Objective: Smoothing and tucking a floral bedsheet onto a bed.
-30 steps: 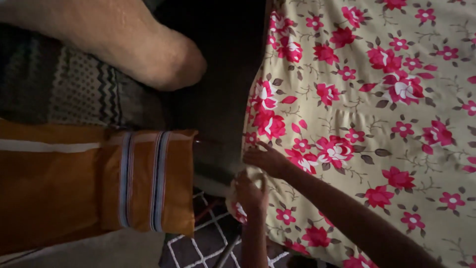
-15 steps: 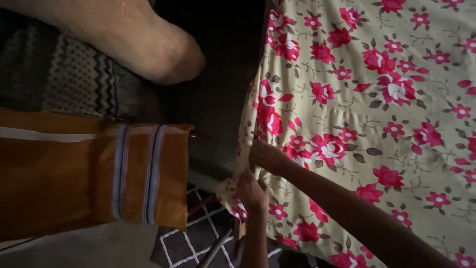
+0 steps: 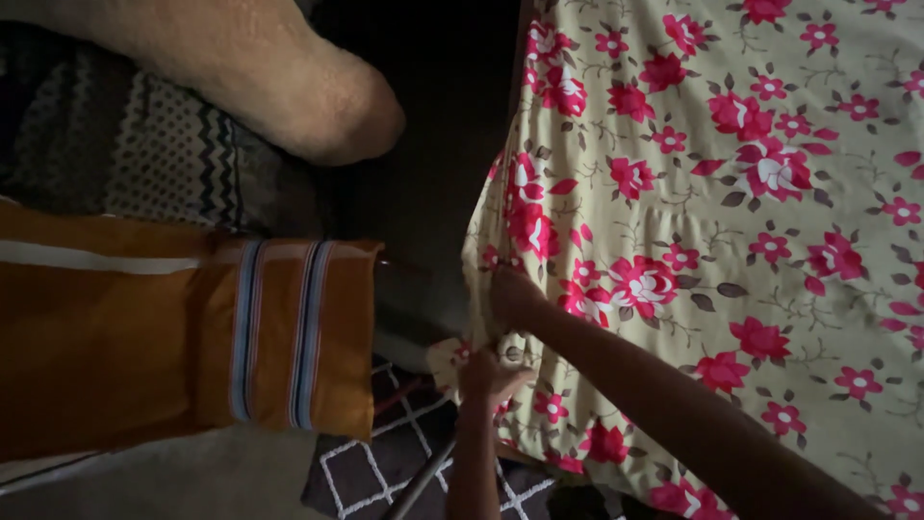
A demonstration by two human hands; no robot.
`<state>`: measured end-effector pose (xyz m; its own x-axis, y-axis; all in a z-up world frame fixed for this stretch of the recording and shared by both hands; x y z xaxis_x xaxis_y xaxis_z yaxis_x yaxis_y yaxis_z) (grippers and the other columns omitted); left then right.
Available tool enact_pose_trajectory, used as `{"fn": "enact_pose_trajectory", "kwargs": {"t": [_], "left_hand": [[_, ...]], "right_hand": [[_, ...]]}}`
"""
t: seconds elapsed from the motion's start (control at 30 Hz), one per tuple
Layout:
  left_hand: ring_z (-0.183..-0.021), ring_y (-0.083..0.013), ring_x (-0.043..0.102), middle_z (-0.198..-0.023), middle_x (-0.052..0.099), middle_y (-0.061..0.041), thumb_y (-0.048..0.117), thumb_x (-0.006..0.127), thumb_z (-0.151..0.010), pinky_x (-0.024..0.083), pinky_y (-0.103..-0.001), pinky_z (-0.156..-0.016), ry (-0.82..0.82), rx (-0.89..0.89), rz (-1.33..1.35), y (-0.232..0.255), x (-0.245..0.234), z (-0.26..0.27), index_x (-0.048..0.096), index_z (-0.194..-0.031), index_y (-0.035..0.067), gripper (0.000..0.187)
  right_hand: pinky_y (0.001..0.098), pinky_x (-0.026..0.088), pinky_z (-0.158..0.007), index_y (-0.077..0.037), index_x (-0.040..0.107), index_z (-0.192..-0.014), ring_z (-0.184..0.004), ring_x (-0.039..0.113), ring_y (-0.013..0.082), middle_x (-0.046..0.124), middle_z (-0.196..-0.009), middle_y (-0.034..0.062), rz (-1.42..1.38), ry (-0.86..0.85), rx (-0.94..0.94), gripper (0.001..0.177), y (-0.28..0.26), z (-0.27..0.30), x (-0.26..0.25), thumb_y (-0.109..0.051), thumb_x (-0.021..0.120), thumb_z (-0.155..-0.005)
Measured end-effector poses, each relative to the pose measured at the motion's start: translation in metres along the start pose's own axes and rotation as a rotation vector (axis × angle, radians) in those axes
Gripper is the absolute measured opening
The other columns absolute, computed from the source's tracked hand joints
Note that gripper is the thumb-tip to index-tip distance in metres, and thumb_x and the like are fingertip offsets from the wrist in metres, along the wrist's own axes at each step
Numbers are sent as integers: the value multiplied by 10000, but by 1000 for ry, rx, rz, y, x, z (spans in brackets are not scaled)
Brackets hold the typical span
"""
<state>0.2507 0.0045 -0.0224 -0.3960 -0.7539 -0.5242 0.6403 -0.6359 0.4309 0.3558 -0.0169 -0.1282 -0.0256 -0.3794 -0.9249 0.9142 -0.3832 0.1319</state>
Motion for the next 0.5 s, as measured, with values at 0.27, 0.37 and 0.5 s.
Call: {"fn": "enact_pose_trajectory", "kwargs": {"t": [0.27,0.37,0.5], "left_hand": [[-1412,-345,442,-1596,399,-189,563,866,-643,403,-414,-1131,45,213,-95,4,29,-8,553,-1473,144,981],[-1414,-315,435,-1592,399,-167,526,865,-630,373,-396,-1147,-19,260,96,27,16,5,509,-1523,189,1019],[-1292,-277,626,-1414,648,-184,604,862,-615,485,-379,-1091,5,109,278,-8,36,-17,517,-1439,98,1027]], "right_hand": [[777,295,-1050,-92,626,-1369,-1147,656,387,783,-1117,116,-144,-241,-17,595,2,24,11,-483,634,-921],[907,220,-1050,-145,582,-1477,-1345,510,409,645,-1370,96,-71,-246,-19,566,-2,3,52,-439,581,-993],[829,136,-1103,-374,541,-1413,-1544,211,305,368,-1604,-54,-63,-332,-116,572,-4,15,35,-479,609,-856]]}}
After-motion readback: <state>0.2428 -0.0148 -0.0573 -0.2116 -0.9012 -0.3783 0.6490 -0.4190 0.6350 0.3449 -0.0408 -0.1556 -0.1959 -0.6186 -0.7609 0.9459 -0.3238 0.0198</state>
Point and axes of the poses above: each hand's wrist, its own z-axis away from the middle knuckle, its own x-axis out of the palm, y = z × x, the point moved 10 cm from there along -z, towards the middle knuckle
